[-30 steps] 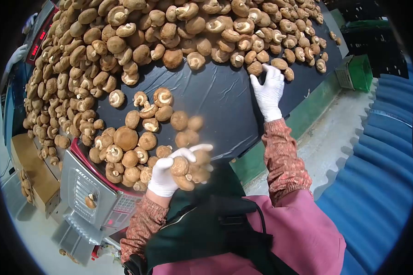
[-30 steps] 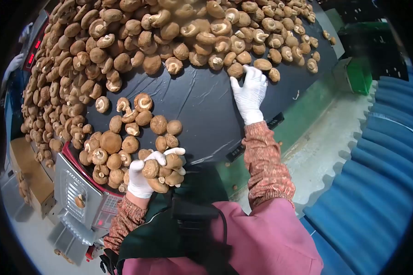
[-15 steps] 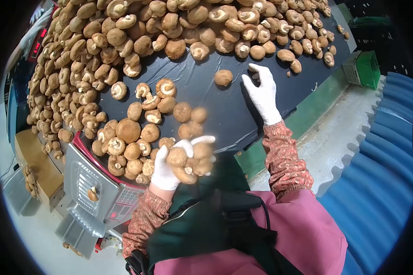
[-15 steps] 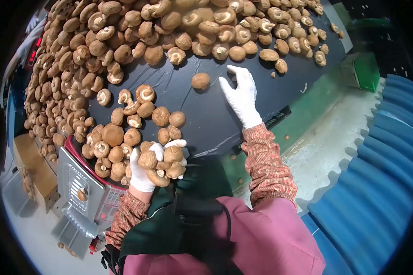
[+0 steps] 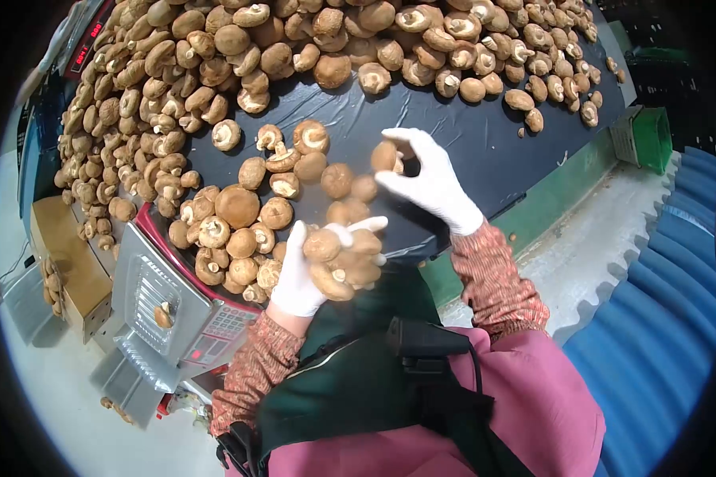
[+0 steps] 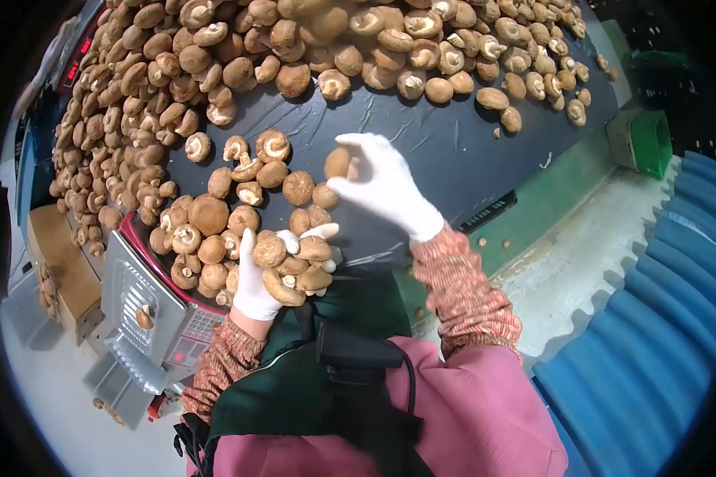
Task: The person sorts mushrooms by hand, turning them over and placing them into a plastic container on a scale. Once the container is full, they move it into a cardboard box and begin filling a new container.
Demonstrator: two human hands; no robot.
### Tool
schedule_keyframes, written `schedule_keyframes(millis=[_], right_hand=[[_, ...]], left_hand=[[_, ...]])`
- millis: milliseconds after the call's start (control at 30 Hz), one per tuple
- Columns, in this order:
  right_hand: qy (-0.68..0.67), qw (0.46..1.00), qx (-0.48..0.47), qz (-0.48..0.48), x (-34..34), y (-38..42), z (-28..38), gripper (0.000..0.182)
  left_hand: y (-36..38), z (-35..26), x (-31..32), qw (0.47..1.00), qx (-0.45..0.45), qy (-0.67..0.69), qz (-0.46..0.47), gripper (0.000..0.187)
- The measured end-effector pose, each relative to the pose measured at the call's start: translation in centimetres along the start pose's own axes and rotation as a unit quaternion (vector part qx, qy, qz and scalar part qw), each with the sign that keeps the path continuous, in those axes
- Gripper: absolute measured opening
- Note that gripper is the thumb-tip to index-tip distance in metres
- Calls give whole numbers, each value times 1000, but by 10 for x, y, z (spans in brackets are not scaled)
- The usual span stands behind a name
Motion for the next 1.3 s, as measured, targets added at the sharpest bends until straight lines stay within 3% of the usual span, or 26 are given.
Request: schedule_keyframes(millis=[67,133,200,233,267,333,467,533,600,667,733,867,933,967,1067,1167,1300], right_hand=[[-106,990,60,70,-15,12,30,51],[-128,973,37,188,-28,15,53,52],[-128,966,-5,226,-30,20,54,50],[-157,953,-89,242,-25,19,45,53],[-139,952,-114,246,-24,19,44,54],[-104,948,-161,255,-23,19,44,56],[-181,926,-80,320,-23,15,43,63],[-186,941,-25,280,-32,8,45,57],[-92,990,-49,92,-47,-8,38,48],[-62,994,8,-86,-52,-26,13,39],[-92,991,61,-80,-41,-38,-20,34],[7,999,-29,-19,-7,-16,4,40],[68,986,-145,-36,10,-9,6,49],[89,983,-158,-33,18,-7,3,50],[110,983,-142,-37,40,-8,3,49],[99,984,-117,-92,52,-21,-1,40],[105,981,-114,-115,63,-44,-5,42]], left_hand=[[-5,-3,-22,999,12,-34,17,74],[-7,-6,-33,994,29,-86,54,76],[-1,-5,-24,986,43,-133,94,80],[-7,3,-28,982,73,-121,127,82],[-4,0,-28,980,28,-125,154,81],[-2,0,-39,978,43,-168,113,80],[-1,0,-30,970,62,-199,124,77],[-1,-3,-24,971,35,-186,148,75],[-4,2,-14,966,80,-179,169,73],[-6,2,-12,963,93,-174,183,72],[-9,1,-13,981,43,-110,155,71],[-7,-1,-12,997,39,-42,47,70],[-9,-3,-15,999,34,-16,32,70],[-15,-6,-25,993,24,-19,112,73],[-12,-8,-22,996,18,-25,84,78],[-12,-9,-21,996,6,-11,91,84],[-10,-10,-25,991,15,-11,130,90]])
Point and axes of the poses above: each hand's wrist, its own y-axis away from the middle knuckle, its own x-axis out of the palm, z = x × y, the point moved 1 cm from there along -y, towards the middle knuckle, and after that the axes turned 15 degrees about -z, right-handed, at the moved point
